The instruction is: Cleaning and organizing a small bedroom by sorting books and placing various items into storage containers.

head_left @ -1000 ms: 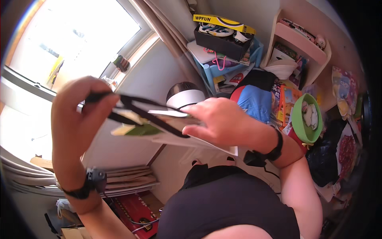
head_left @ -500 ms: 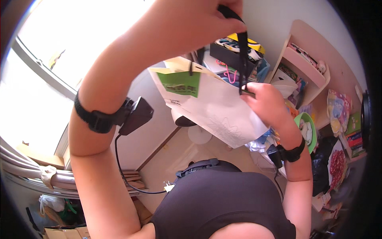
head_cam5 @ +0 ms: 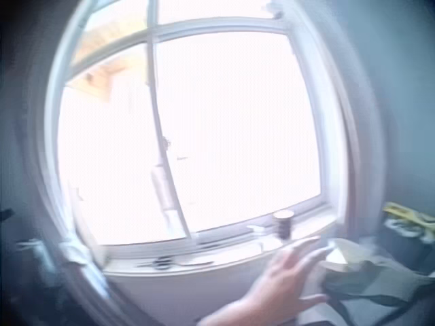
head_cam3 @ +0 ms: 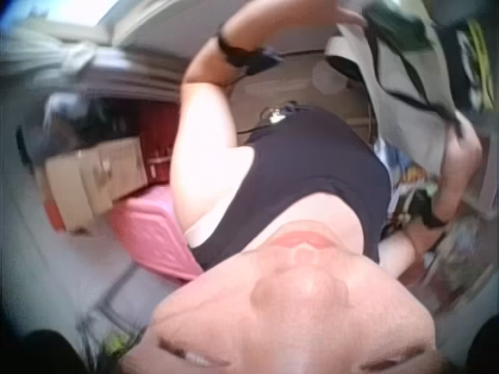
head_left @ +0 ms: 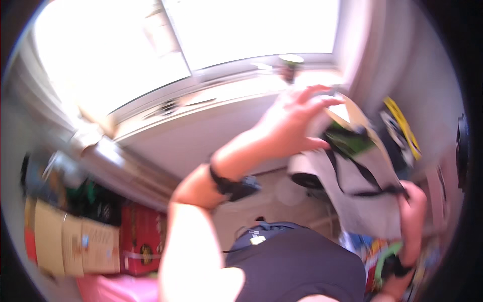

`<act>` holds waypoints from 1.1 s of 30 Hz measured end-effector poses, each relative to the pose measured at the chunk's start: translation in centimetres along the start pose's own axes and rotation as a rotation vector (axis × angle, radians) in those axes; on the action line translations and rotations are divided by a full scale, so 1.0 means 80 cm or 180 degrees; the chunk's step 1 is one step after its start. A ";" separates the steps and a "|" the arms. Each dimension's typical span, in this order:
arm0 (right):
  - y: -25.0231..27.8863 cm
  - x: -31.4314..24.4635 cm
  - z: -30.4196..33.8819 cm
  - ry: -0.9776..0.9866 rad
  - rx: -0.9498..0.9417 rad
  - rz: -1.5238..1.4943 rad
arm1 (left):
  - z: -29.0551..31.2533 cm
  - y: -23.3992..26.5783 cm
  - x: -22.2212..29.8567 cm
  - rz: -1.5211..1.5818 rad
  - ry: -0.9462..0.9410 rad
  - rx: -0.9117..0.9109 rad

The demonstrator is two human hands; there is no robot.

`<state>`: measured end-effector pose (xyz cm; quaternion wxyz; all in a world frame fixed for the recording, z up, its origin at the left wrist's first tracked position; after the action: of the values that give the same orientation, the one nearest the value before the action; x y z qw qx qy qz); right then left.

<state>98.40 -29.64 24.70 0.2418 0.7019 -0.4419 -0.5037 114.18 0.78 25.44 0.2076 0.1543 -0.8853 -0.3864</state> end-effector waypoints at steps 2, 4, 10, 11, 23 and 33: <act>-0.008 -0.022 -0.003 0.0237 0.0002 0.0188 | 0.029 -0.009 -0.019 -0.0364 0.0259 0.0380; -0.026 -0.021 -0.006 0.0711 -0.0032 0.0318 | 0.058 0.002 -0.032 -0.0267 0.0343 0.0421; -0.102 -0.095 -0.049 0.0778 -0.1000 -0.0540 | 0.174 0.086 -0.060 0.1602 0.1127 0.1173; -0.112 -0.106 -0.055 0.0919 -0.1026 -0.0683 | 0.203 0.094 -0.067 0.1508 0.1198 0.1259; -0.206 -0.226 -0.096 0.2073 -0.2121 -0.1281 | 0.405 0.157 0.079 0.0476 0.2817 0.1598; -0.280 -0.275 -0.086 0.3009 -0.1916 -0.2233 | 0.474 0.209 0.395 -0.1930 0.3420 0.3789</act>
<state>110.93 -0.32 20.54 0.4169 0.8514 0.1268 -0.2918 66.49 21.53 22.41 0.3711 0.6298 -0.6427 0.2294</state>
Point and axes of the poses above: each hand's wrist, its own z-axis away from the middle knuckle, its own y-axis out of the back of the hand, x = y × z, the point moved 3 cm from there along -z, towards the middle knuckle, and after that the axes turned 2 degrees about -z, right-handed, at the moved point
